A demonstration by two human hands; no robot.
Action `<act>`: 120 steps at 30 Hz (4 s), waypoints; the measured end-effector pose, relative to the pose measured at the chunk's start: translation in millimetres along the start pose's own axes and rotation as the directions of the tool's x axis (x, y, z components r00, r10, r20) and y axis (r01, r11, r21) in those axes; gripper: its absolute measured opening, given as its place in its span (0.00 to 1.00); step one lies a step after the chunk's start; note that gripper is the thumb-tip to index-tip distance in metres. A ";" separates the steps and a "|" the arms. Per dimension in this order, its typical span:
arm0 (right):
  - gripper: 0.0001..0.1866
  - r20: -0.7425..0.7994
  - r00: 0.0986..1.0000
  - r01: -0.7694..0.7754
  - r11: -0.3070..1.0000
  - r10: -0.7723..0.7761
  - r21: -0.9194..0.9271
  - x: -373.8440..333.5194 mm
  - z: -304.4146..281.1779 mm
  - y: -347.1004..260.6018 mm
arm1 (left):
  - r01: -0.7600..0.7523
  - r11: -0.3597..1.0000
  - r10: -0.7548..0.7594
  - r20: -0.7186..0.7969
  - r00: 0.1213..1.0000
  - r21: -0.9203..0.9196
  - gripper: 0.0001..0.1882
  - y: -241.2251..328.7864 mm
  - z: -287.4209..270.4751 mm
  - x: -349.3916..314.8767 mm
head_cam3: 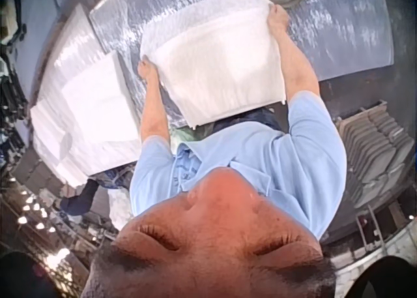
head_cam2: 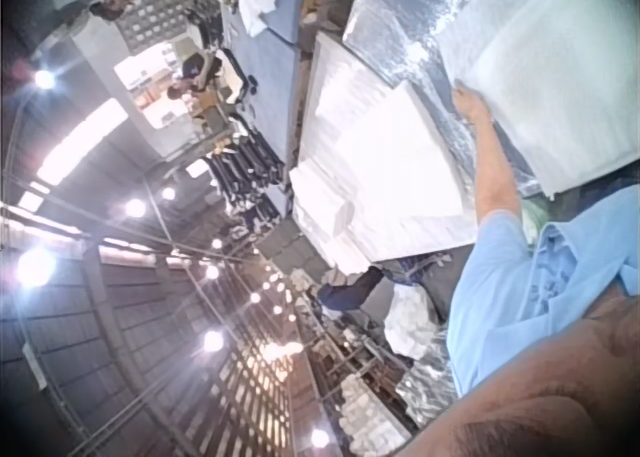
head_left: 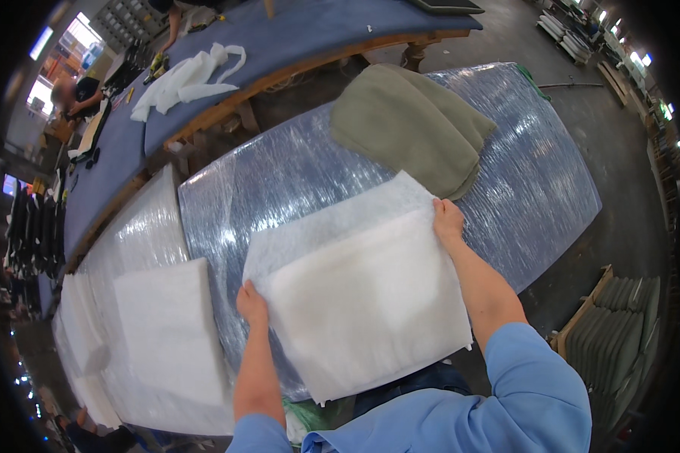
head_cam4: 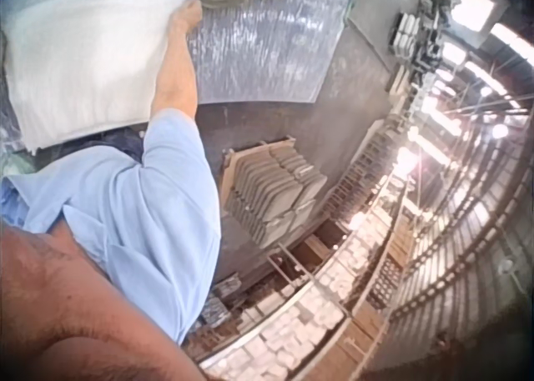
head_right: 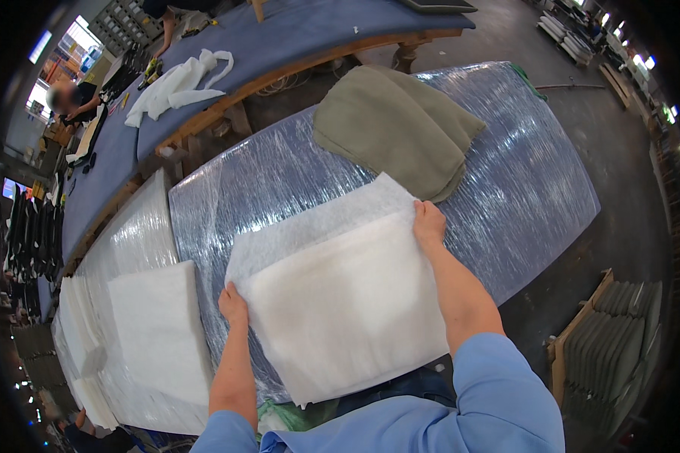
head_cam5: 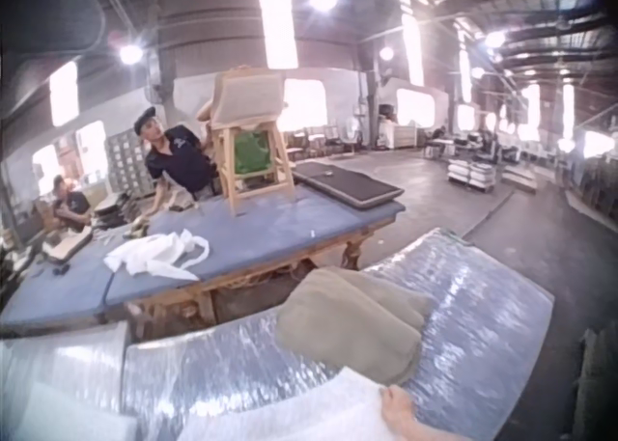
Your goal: The person repeatedly picks up white foam sheets, places them on a table, and wraps them with a translucent sheet. They smooth the wrapping and stack the finished items. The process is repeated multiple times throughout the clip.
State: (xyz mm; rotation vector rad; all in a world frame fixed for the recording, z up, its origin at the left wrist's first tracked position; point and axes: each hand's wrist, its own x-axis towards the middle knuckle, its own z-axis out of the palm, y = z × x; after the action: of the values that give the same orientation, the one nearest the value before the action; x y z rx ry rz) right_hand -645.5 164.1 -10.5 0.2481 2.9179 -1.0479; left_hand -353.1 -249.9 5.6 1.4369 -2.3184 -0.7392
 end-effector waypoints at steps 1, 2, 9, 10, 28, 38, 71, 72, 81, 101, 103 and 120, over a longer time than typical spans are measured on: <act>0.23 0.001 1.000 -0.008 1.000 0.008 -0.003 0.9 -1.3 1.1 | -0.002 1.000 0.002 -0.002 1.000 0.018 0.24 1.5 0.8 -0.7; 0.23 0.001 1.000 -0.016 1.000 0.016 -0.005 1.9 -3.1 1.9 | 0.018 1.000 -0.018 0.017 1.000 -0.001 0.25 3.7 1.7 -0.5; 0.26 0.284 0.958 -0.125 0.952 0.043 0.278 -34.7 -34.5 6.8 | 0.604 0.660 -0.383 0.492 0.782 -0.446 0.23 -4.7 -27.5 -40.7; 0.26 0.300 0.952 -0.138 0.955 0.055 0.264 -49.7 -42.7 10.6 | 0.714 0.557 -0.435 0.584 0.686 -0.424 0.23 -4.5 -34.0 -55.5; 0.15 0.013 0.999 0.030 0.979 -0.033 0.203 -77.9 -41.5 48.3 | 0.042 0.996 -0.047 -0.059 0.997 -0.079 0.21 -20.4 -26.2 -103.4; 0.19 0.236 0.970 -0.136 0.940 0.062 0.314 -82.3 -53.3 50.4 | 0.426 0.816 -0.368 0.218 0.904 -0.391 0.24 -26.6 -33.2 -111.7; 0.18 0.317 0.945 -0.194 0.916 0.079 0.351 -152.1 -98.8 119.6 | 0.373 0.890 -0.362 0.093 0.928 -0.263 0.30 -45.8 -48.7 -202.6; 0.19 0.365 0.928 -0.202 0.929 0.080 0.311 -164.0 -106.9 133.6 | 0.440 0.841 -0.422 0.127 0.898 -0.316 0.30 -44.7 -49.1 -215.2; 0.18 0.275 0.960 -0.092 0.988 0.055 0.122 -239.1 -118.2 156.9 | 0.283 0.949 -0.283 -0.019 0.959 0.143 0.31 -43.6 -60.3 -272.4; 0.17 0.709 0.688 -0.290 0.955 0.158 0.068 -209.1 -151.1 168.0 | 0.364 0.932 -0.349 0.250 0.903 -0.013 0.36 -86.9 -79.4 -246.1; 0.17 0.716 0.679 -0.356 0.925 0.162 0.129 -199.9 -160.6 163.4 | 0.669 0.713 -0.521 0.479 0.706 -0.210 0.37 -82.8 -86.6 -235.9; 0.20 0.226 0.973 0.016 0.997 -0.033 0.077 -152.6 -76.5 121.8 | 0.210 0.975 -0.213 -0.043 0.976 -0.071 0.21 -66.4 -46.9 -178.6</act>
State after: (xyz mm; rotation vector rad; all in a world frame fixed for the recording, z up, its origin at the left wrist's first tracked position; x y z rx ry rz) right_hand -473.6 284.0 -15.3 0.0872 2.6881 -1.1092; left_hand -200.7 -126.3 6.5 1.6707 -2.1046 -0.8179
